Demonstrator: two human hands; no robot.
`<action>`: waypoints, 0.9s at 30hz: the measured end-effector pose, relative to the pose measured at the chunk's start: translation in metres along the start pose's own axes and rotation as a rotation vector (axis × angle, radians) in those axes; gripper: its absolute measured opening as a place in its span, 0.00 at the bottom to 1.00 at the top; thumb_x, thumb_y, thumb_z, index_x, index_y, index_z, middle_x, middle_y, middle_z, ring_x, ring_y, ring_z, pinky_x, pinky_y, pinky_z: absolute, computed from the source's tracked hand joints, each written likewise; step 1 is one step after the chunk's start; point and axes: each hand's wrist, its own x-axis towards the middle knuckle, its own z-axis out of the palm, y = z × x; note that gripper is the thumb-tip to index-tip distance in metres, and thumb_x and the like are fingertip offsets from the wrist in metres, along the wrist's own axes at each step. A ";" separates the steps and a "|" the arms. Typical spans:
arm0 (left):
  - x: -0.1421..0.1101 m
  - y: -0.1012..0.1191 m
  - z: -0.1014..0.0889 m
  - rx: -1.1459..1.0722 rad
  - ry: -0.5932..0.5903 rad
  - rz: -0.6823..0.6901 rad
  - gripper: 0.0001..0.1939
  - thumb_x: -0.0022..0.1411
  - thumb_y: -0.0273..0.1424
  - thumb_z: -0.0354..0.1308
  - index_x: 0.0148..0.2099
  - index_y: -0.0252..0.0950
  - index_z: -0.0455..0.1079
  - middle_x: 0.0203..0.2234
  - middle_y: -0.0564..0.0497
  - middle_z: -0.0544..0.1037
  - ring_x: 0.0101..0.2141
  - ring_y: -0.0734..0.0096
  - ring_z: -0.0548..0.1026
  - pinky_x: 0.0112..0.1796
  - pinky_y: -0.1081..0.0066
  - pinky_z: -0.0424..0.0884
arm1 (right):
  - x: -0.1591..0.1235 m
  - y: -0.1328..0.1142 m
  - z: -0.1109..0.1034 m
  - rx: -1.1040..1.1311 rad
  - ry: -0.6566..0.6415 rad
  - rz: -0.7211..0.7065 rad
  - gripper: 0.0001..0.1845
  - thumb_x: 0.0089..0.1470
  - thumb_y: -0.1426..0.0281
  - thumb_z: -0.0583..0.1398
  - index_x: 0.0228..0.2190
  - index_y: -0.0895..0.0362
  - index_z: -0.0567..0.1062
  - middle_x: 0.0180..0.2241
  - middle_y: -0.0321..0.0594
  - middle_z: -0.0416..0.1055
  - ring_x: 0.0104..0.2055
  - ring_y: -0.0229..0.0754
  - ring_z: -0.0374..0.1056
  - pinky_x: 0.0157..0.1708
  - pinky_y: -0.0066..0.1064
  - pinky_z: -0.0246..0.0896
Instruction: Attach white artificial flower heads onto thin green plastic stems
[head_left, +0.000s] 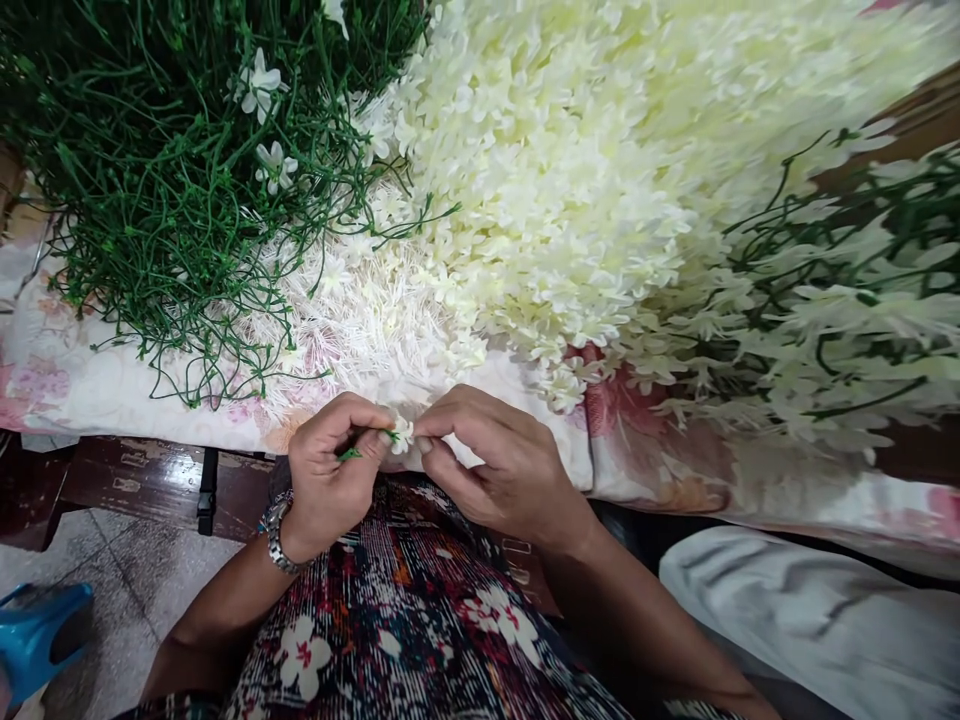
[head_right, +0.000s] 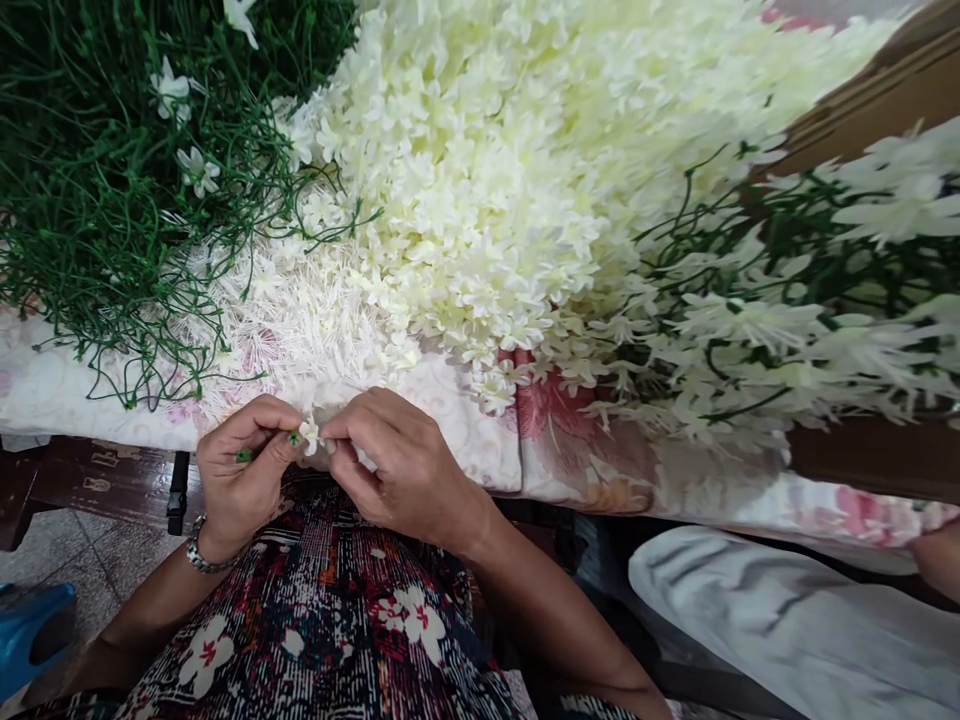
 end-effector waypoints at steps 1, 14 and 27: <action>0.000 -0.001 0.000 -0.016 0.025 0.000 0.05 0.51 0.20 0.53 0.28 0.33 0.66 0.21 0.53 0.67 0.24 0.78 0.65 0.24 0.76 0.61 | 0.000 0.000 -0.001 -0.018 0.002 -0.005 0.06 0.45 0.80 0.53 0.27 0.58 0.66 0.22 0.37 0.65 0.26 0.34 0.60 0.26 0.28 0.59; 0.010 0.003 -0.005 -0.500 0.180 -0.367 0.04 0.45 0.26 0.61 0.26 0.32 0.68 0.17 0.57 0.62 0.15 0.86 0.54 0.16 0.80 0.50 | 0.011 0.054 -0.043 -0.877 0.084 0.027 0.07 0.48 0.76 0.52 0.30 0.58 0.70 0.25 0.41 0.68 0.30 0.40 0.62 0.31 0.31 0.57; 0.009 -0.005 -0.006 -0.679 0.091 -0.460 0.05 0.44 0.25 0.61 0.27 0.33 0.69 0.19 0.57 0.65 0.13 0.89 0.54 0.15 0.81 0.49 | -0.008 0.022 -0.018 -0.650 -0.193 -0.026 0.06 0.49 0.73 0.54 0.23 0.58 0.69 0.24 0.40 0.65 0.29 0.38 0.59 0.32 0.31 0.56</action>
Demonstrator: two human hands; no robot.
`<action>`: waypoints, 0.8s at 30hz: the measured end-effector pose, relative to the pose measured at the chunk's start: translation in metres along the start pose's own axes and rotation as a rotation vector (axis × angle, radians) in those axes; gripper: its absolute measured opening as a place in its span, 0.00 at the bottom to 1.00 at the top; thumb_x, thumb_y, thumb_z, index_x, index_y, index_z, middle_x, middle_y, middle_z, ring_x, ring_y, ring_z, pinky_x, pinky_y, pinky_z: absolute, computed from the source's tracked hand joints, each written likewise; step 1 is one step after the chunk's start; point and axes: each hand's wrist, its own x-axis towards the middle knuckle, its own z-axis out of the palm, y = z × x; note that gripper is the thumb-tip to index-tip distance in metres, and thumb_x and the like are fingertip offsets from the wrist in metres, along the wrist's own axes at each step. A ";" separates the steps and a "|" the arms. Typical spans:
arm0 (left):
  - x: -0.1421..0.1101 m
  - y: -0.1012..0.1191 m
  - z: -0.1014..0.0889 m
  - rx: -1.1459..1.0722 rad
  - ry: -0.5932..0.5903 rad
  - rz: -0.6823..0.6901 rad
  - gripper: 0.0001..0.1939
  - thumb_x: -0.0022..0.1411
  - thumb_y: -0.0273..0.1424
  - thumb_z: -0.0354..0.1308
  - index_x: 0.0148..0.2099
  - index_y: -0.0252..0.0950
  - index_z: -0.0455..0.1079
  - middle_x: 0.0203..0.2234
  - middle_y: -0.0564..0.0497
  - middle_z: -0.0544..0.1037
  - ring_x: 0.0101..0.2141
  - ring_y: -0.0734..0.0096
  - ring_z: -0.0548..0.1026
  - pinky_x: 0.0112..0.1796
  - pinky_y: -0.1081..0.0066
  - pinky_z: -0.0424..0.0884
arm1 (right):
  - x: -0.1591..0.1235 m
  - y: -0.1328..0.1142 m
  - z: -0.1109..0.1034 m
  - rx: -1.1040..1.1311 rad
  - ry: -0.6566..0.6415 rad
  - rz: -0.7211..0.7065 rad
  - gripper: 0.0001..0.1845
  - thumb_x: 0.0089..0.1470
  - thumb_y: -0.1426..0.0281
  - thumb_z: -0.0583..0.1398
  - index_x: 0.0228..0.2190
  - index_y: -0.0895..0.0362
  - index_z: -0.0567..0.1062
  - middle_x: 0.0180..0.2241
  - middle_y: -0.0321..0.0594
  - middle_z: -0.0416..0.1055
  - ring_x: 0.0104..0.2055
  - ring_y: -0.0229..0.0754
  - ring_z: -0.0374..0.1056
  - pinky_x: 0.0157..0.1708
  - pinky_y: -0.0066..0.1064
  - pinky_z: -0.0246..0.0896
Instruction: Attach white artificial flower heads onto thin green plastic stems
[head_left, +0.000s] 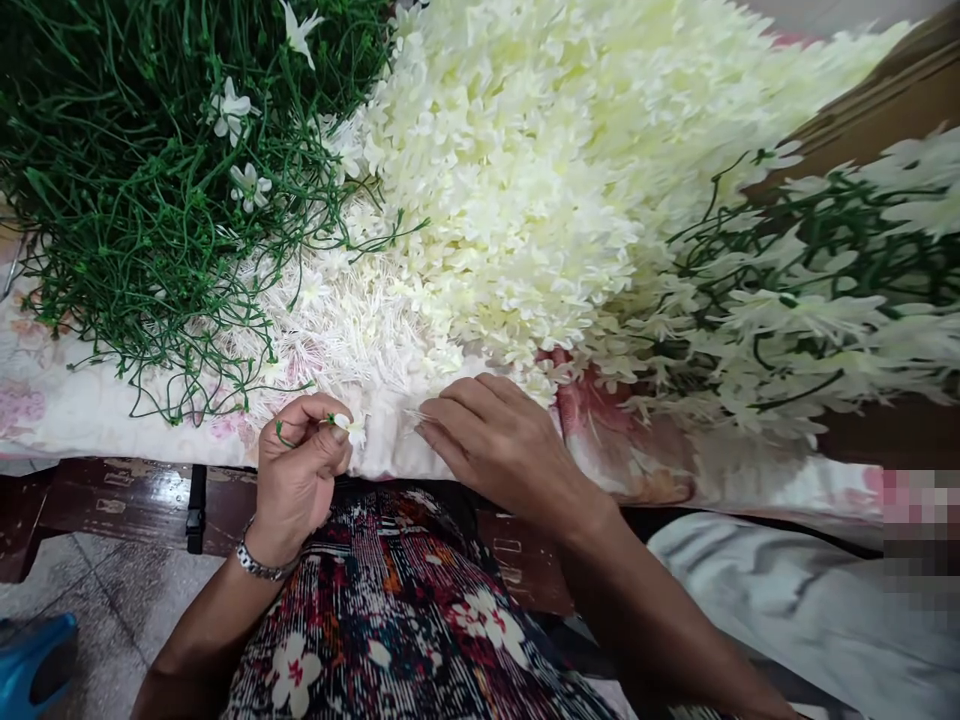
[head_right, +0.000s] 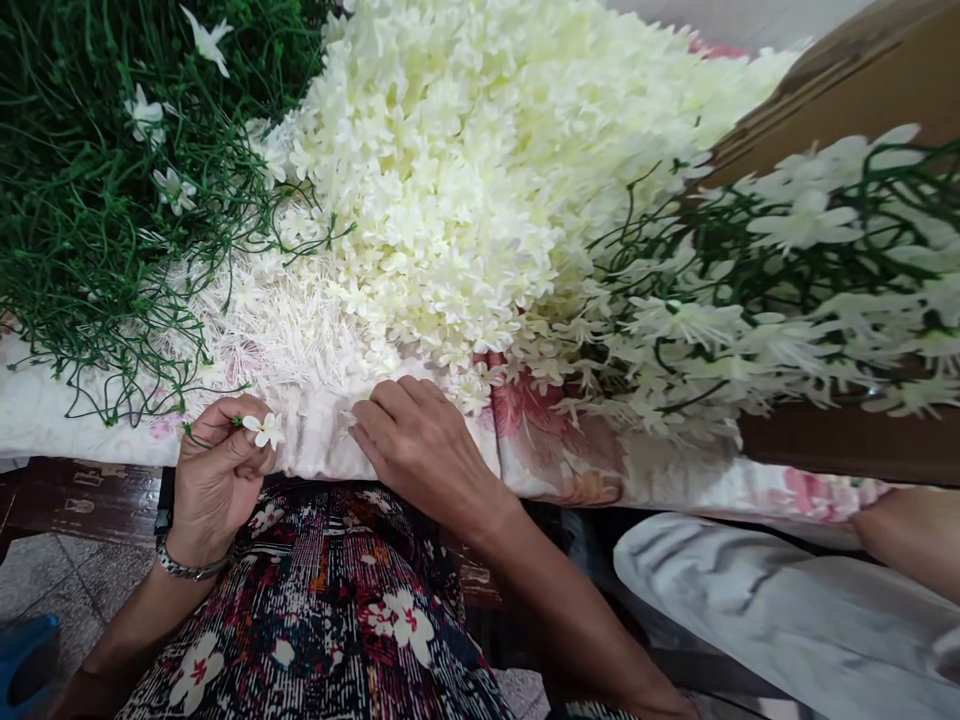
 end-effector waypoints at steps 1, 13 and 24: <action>0.000 -0.001 0.000 -0.003 -0.010 0.001 0.04 0.45 0.25 0.61 0.27 0.33 0.69 0.19 0.57 0.64 0.13 0.90 0.54 0.15 0.81 0.49 | 0.000 -0.002 0.005 -0.010 -0.016 0.015 0.07 0.49 0.73 0.54 0.23 0.59 0.70 0.24 0.40 0.65 0.29 0.39 0.59 0.32 0.31 0.56; 0.000 0.000 -0.001 -0.026 -0.108 0.097 0.01 0.47 0.26 0.60 0.27 0.33 0.71 0.21 0.55 0.64 0.14 0.88 0.56 0.15 0.81 0.51 | 0.013 -0.018 -0.014 0.499 0.182 0.005 0.06 0.48 0.79 0.54 0.31 0.59 0.68 0.24 0.38 0.67 0.28 0.34 0.61 0.28 0.26 0.59; -0.003 -0.007 -0.007 0.429 -0.121 0.531 0.05 0.51 0.22 0.56 0.32 0.34 0.70 0.24 0.51 0.70 0.28 0.74 0.67 0.28 0.74 0.63 | 0.026 -0.035 -0.013 0.445 0.197 -0.045 0.05 0.48 0.80 0.54 0.27 0.62 0.69 0.22 0.40 0.66 0.26 0.35 0.60 0.27 0.27 0.59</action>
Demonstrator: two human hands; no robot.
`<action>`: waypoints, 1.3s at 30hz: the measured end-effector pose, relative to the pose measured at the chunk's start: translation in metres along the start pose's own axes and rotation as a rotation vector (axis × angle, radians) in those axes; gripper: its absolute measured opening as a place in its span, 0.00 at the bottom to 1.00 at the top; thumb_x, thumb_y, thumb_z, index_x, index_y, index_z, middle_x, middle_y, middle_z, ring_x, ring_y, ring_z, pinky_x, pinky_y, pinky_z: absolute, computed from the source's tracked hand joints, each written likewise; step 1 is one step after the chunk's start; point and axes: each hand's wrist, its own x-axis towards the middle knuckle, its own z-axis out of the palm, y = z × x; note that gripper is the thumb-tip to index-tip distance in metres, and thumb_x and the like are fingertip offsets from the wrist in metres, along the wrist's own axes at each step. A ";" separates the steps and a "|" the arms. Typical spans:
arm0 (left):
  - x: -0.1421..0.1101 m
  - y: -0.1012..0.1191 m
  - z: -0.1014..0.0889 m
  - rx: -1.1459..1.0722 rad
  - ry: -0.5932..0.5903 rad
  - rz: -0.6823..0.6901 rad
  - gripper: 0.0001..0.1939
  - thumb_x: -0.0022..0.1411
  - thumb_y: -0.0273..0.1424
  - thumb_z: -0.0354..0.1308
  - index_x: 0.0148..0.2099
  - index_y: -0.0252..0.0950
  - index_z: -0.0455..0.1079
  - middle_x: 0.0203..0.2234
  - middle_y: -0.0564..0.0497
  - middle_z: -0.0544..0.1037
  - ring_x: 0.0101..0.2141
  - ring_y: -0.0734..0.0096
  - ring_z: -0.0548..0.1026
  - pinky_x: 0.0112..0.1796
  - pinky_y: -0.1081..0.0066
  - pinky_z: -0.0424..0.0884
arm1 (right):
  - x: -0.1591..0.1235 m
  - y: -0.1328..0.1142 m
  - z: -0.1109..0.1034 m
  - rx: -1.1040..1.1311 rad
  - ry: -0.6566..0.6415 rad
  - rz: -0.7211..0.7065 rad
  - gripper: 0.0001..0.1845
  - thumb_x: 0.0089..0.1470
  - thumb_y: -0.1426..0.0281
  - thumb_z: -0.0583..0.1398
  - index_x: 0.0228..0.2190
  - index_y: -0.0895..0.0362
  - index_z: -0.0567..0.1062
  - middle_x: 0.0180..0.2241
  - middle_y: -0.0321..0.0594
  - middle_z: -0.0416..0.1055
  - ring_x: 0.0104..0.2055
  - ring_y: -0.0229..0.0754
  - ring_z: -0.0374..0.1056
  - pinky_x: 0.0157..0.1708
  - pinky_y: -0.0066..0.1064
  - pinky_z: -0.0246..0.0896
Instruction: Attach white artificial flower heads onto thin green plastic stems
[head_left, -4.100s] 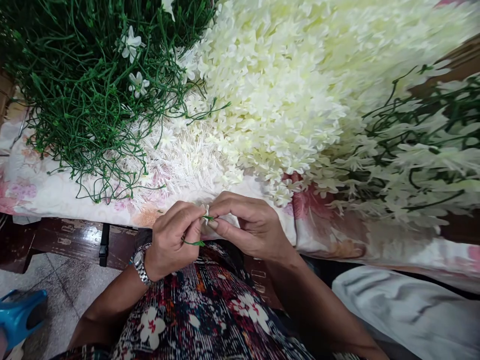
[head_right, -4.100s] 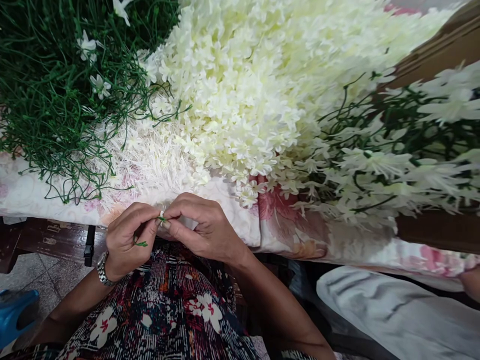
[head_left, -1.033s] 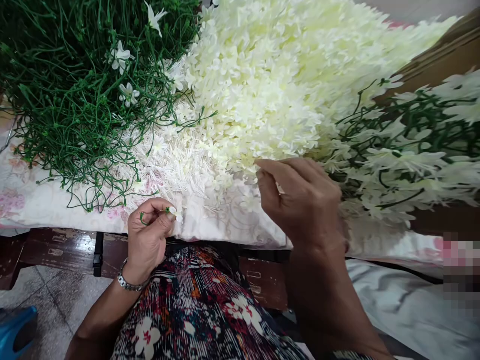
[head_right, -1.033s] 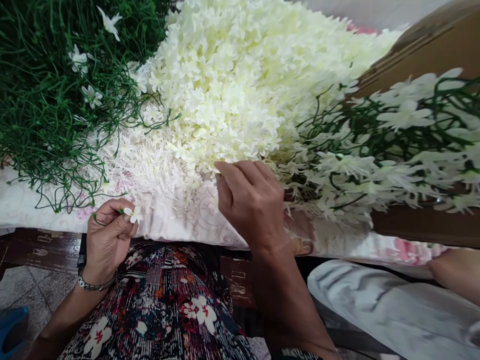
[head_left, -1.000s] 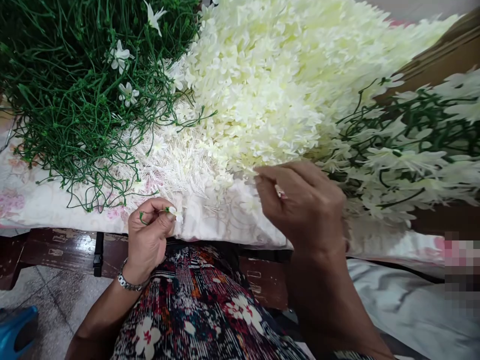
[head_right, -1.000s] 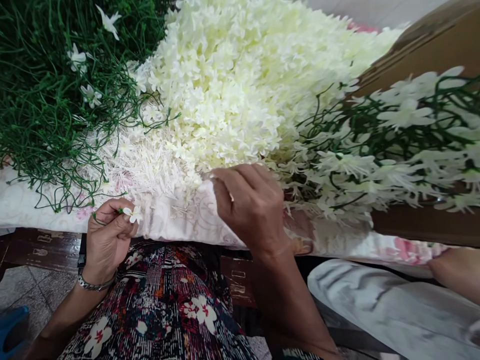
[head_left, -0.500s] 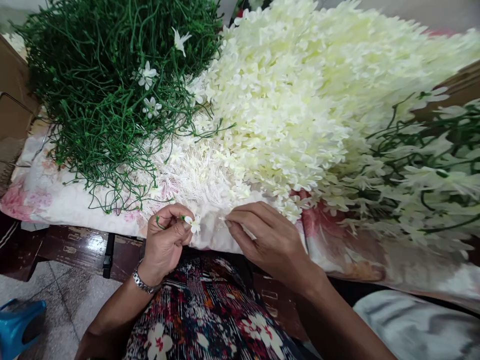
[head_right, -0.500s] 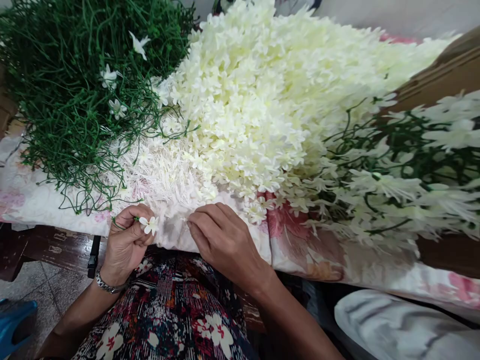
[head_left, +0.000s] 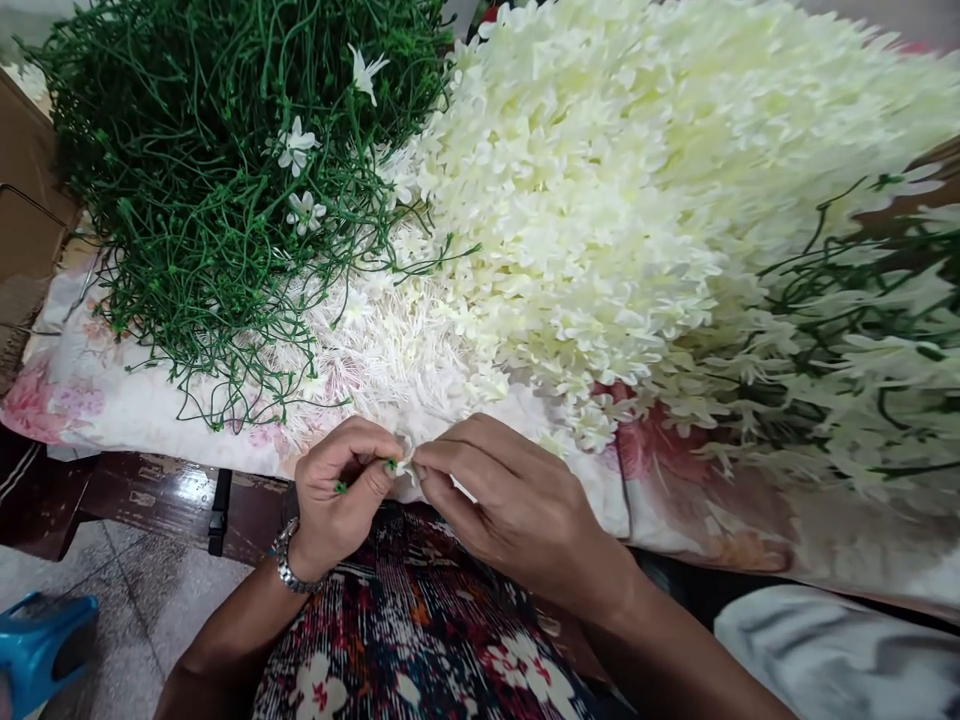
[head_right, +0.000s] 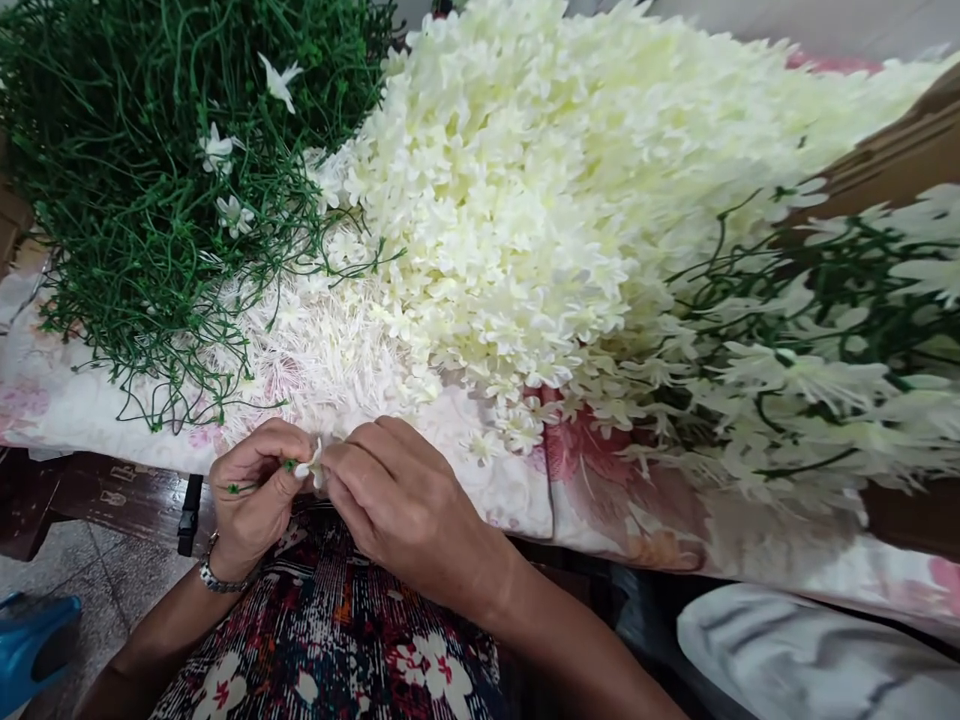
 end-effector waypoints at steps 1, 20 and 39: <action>0.000 0.001 0.000 0.059 -0.009 0.027 0.06 0.51 0.21 0.55 0.33 0.34 0.70 0.25 0.51 0.70 0.28 0.74 0.67 0.29 0.74 0.63 | 0.000 0.000 0.000 -0.009 -0.002 0.002 0.05 0.48 0.80 0.54 0.28 0.62 0.69 0.22 0.40 0.66 0.27 0.35 0.61 0.27 0.28 0.60; -0.003 0.004 0.000 0.183 -0.116 -0.049 0.07 0.52 0.20 0.52 0.32 0.33 0.68 0.24 0.50 0.69 0.27 0.74 0.68 0.28 0.73 0.64 | -0.012 0.002 0.012 -0.085 0.028 -0.056 0.05 0.46 0.80 0.55 0.27 0.60 0.67 0.23 0.40 0.66 0.28 0.37 0.59 0.28 0.31 0.58; -0.007 -0.003 0.006 -0.153 0.061 -0.400 0.03 0.50 0.29 0.59 0.29 0.34 0.69 0.21 0.53 0.68 0.21 0.79 0.64 0.21 0.78 0.60 | -0.012 0.007 0.015 0.259 0.100 0.108 0.12 0.47 0.79 0.55 0.36 0.59 0.69 0.28 0.40 0.68 0.31 0.35 0.64 0.29 0.28 0.63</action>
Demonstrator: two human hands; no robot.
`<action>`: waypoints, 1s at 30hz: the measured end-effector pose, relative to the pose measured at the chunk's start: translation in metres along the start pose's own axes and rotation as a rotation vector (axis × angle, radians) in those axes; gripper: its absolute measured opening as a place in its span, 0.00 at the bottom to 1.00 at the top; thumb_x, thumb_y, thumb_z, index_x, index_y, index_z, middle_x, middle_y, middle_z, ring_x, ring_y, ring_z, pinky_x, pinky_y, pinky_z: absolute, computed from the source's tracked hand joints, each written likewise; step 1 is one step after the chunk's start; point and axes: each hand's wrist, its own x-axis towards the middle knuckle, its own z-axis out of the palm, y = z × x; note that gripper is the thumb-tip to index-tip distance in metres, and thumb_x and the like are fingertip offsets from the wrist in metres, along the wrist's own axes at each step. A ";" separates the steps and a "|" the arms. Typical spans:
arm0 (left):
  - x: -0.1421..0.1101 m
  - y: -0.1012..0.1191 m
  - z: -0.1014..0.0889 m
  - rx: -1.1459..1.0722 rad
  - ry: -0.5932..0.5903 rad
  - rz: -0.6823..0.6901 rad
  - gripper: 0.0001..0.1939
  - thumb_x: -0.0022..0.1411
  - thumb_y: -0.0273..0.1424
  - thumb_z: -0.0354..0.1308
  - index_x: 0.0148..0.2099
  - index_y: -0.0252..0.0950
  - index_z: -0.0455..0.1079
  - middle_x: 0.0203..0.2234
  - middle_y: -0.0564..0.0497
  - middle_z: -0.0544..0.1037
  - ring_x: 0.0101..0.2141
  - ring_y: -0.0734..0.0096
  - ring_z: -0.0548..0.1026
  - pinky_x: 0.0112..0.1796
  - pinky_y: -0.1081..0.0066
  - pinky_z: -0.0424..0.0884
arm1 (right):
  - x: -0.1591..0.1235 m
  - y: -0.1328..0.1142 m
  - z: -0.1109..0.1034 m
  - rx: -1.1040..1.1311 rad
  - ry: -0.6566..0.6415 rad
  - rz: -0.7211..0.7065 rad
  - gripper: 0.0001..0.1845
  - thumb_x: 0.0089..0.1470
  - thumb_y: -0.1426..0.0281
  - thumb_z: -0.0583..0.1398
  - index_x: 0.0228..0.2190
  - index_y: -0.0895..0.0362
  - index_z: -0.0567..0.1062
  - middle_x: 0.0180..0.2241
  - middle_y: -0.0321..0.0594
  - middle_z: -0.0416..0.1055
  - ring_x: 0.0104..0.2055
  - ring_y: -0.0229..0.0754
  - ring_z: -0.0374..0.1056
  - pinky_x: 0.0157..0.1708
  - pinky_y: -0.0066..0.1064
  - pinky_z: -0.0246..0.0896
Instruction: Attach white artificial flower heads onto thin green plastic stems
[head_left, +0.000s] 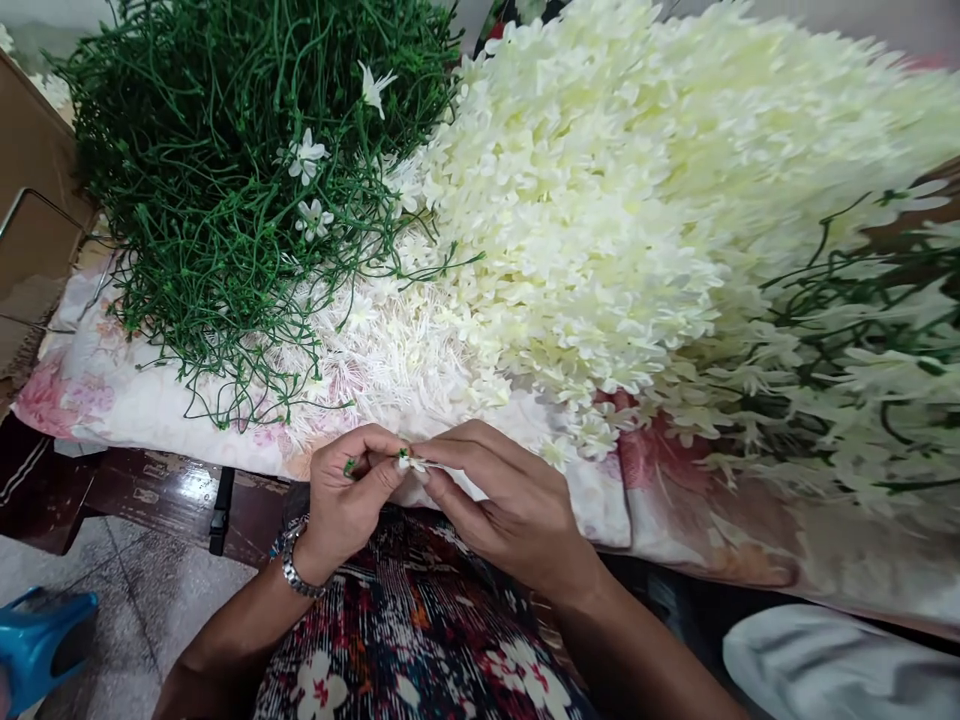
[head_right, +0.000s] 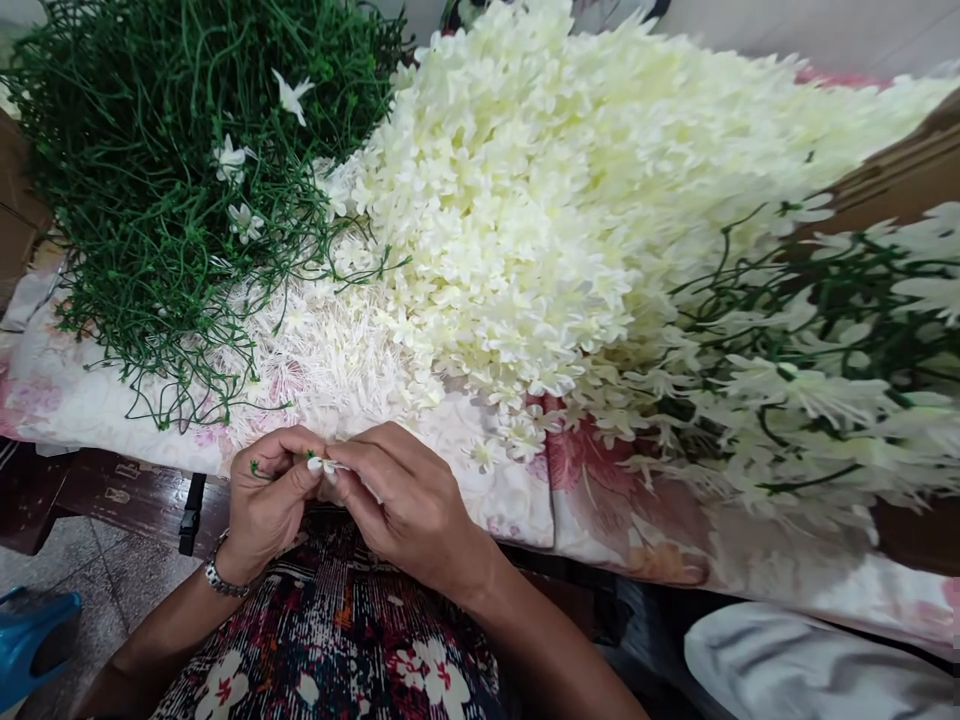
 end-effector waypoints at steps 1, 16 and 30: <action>0.000 0.000 -0.001 0.015 -0.008 0.001 0.03 0.50 0.29 0.58 0.29 0.34 0.70 0.21 0.53 0.68 0.21 0.79 0.63 0.21 0.77 0.60 | -0.001 0.001 0.000 -0.004 0.006 -0.003 0.12 0.46 0.80 0.55 0.36 0.59 0.69 0.28 0.40 0.68 0.31 0.35 0.64 0.28 0.28 0.63; 0.001 0.016 -0.001 0.393 -0.129 0.260 0.05 0.52 0.24 0.54 0.31 0.36 0.71 0.20 0.53 0.68 0.22 0.77 0.64 0.24 0.75 0.60 | 0.004 0.003 -0.017 0.282 -0.059 0.170 0.05 0.47 0.78 0.56 0.29 0.57 0.69 0.24 0.35 0.66 0.26 0.32 0.61 0.25 0.26 0.57; 0.006 0.011 -0.002 0.434 -0.168 0.264 0.06 0.52 0.22 0.52 0.26 0.34 0.67 0.18 0.55 0.64 0.21 0.78 0.61 0.24 0.75 0.58 | 0.005 0.005 -0.012 -0.073 -0.116 -0.068 0.04 0.48 0.79 0.54 0.29 0.61 0.67 0.25 0.40 0.66 0.29 0.35 0.60 0.29 0.28 0.59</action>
